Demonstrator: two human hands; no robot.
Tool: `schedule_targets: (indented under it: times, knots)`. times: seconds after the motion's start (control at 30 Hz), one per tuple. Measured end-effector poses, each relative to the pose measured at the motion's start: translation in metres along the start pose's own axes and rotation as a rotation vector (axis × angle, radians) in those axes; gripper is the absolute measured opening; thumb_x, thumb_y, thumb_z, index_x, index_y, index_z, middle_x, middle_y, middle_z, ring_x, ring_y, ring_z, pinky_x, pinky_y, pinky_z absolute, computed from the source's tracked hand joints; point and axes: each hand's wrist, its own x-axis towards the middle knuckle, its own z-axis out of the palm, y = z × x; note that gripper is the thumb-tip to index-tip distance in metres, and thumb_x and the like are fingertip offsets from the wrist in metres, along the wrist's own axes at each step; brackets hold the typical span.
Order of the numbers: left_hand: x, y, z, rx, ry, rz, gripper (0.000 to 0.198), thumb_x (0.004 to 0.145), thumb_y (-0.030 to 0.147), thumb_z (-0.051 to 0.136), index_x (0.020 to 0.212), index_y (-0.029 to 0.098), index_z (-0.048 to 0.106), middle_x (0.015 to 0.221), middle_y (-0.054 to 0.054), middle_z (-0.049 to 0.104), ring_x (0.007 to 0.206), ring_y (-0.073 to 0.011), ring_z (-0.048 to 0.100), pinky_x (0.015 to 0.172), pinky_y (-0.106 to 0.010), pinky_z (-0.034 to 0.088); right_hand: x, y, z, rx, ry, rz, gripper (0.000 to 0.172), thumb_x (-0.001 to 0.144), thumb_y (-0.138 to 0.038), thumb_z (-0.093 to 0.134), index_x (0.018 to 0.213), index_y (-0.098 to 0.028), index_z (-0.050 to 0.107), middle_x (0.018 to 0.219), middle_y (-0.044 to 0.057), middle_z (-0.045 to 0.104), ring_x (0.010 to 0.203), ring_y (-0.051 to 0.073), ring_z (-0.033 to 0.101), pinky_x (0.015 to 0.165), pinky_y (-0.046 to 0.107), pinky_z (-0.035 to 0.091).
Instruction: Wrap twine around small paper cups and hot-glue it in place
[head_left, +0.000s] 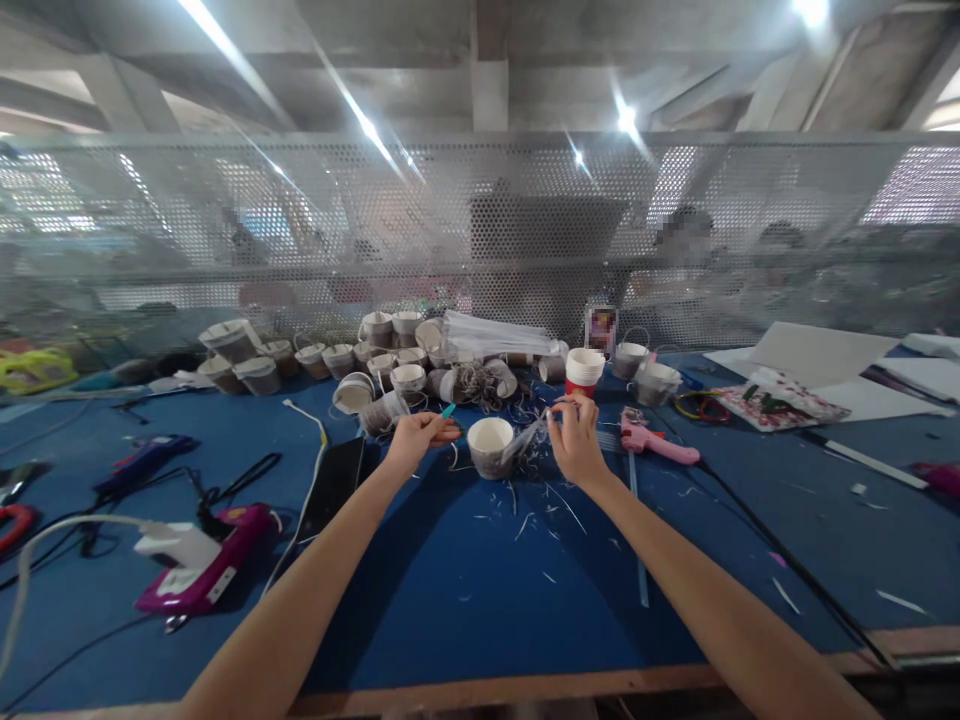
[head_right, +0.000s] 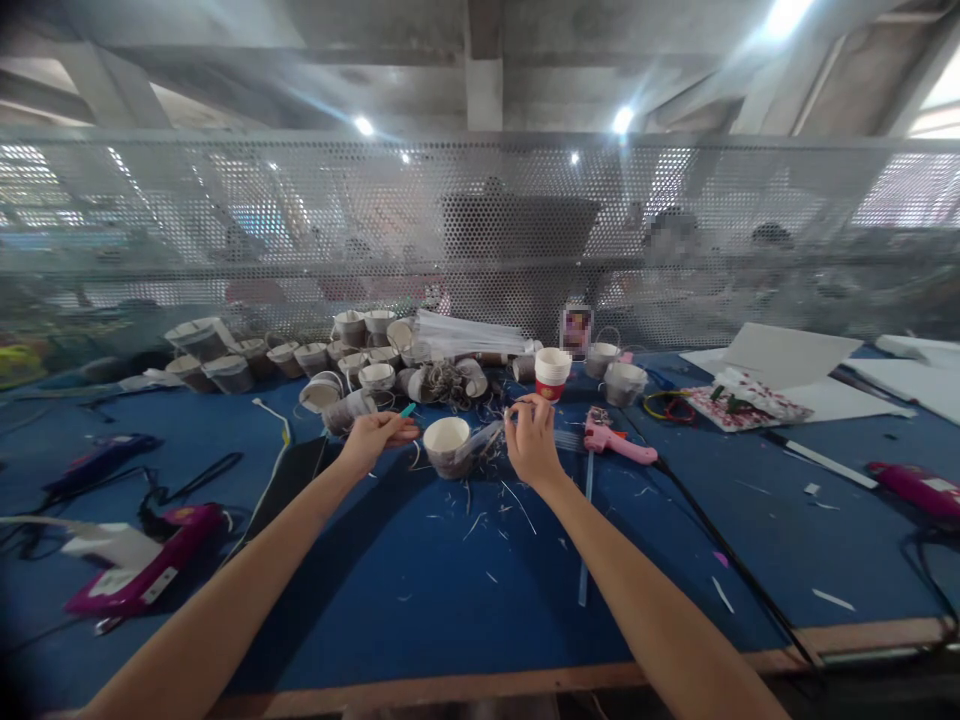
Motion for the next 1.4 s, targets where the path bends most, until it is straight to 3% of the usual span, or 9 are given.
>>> schedule_targets:
  times: [0.07,0.17,0.23,0.3,0.47,0.67,1.07,1.23,1.4]
  knots:
    - [-0.001,-0.001,0.000,-0.009,-0.102,0.060,0.040,0.063,0.035,0.068,0.097,0.013,0.064,0.099,-0.015,0.067,0.092,-0.0248,0.064,0.084,-0.037,0.049,0.000,0.000,0.000,0.006,-0.006,-0.001,0.010,0.085,-0.021,0.039,0.092,-0.016,0.044,0.102,0.013,0.037,0.097,0.024,0.041,0.087,0.046,0.033]
    - [-0.005,0.001,0.000,0.029,-0.214,0.230,0.079,0.057,0.023,0.071,0.129,0.021,0.040,0.139,-0.012,0.035,0.129,-0.0275,0.029,0.103,-0.042,0.029,0.000,0.000,0.000,0.010,-0.008,-0.010,0.010,0.085,-0.022,0.039,0.092,-0.016,0.045,0.101,0.013,0.038,0.099,0.025,0.040,0.087,0.046,0.034]
    - [-0.008,0.004,0.000,0.043,-0.250,0.292,0.097,0.054,0.019,0.073,0.137,0.028,0.022,0.147,-0.006,0.012,0.135,-0.0265,0.005,0.106,-0.046,0.018,0.001,0.000,0.000,0.005,-0.007,-0.015,0.010,0.085,-0.022,0.039,0.091,-0.016,0.044,0.100,0.013,0.038,0.100,0.025,0.040,0.087,0.046,0.034]
    - [-0.009,0.008,0.001,-0.026,-0.254,0.289,0.096,0.059,0.025,0.071,0.138,0.031,0.017,0.148,-0.004,0.004,0.135,-0.0252,-0.002,0.106,-0.046,0.016,0.001,0.001,0.000,0.005,-0.001,-0.017,0.010,0.085,-0.023,0.039,0.091,-0.017,0.044,0.100,0.012,0.037,0.100,0.025,0.039,0.087,0.046,0.034]
    - [-0.013,0.021,0.000,-0.343,-0.242,0.188,0.053,0.080,0.051,0.040,0.129,0.032,0.039,0.147,0.001,0.017,0.136,-0.0215,0.010,0.105,-0.044,0.023,0.000,-0.001,-0.001,0.032,-0.004,-0.003,0.012,0.085,-0.025,0.040,0.092,-0.016,0.045,0.101,0.013,0.038,0.100,0.026,0.040,0.087,0.047,0.034]
    - [-0.038,0.046,0.005,-0.396,-0.413,0.206,0.059,0.082,0.061,0.016,0.128,0.031,0.038,0.146,0.004,0.020,0.134,-0.0228,0.018,0.099,-0.044,0.033,0.001,-0.011,-0.012,0.114,-0.076,-0.088,0.028,0.085,-0.026,0.038,0.110,-0.016,0.041,0.110,0.014,0.040,0.107,0.027,0.038,0.091,0.048,0.031]
    - [-0.056,0.049,0.018,-0.384,-0.450,0.195,0.067,0.079,0.065,0.008,0.131,0.032,0.033,0.146,0.004,0.020,0.135,-0.0265,0.012,0.099,-0.049,0.028,-0.001,-0.008,-0.009,0.063,-0.053,-0.093,0.030,0.084,-0.028,0.037,0.111,-0.016,0.040,0.110,0.015,0.038,0.107,0.027,0.037,0.090,0.050,0.030]
    - [-0.041,0.041,0.018,-0.171,-0.539,0.293,0.081,0.066,0.075,0.036,0.129,0.025,0.040,0.143,-0.007,0.028,0.132,-0.0320,0.018,0.101,-0.046,0.029,0.000,-0.010,-0.011,0.070,-0.042,-0.092,0.031,0.084,-0.028,0.037,0.111,-0.014,0.041,0.111,0.016,0.038,0.108,0.028,0.037,0.091,0.049,0.030]
    - [-0.032,0.018,0.025,0.358,-0.410,0.614,0.095,0.048,0.046,0.077,0.132,0.029,0.035,0.146,-0.008,0.018,0.133,-0.0355,0.012,0.108,-0.050,0.012,0.003,-0.013,-0.015,0.103,-0.060,-0.112,0.035,0.086,-0.029,0.032,0.116,-0.013,0.038,0.121,0.018,0.037,0.117,0.028,0.033,0.094,0.049,0.027]
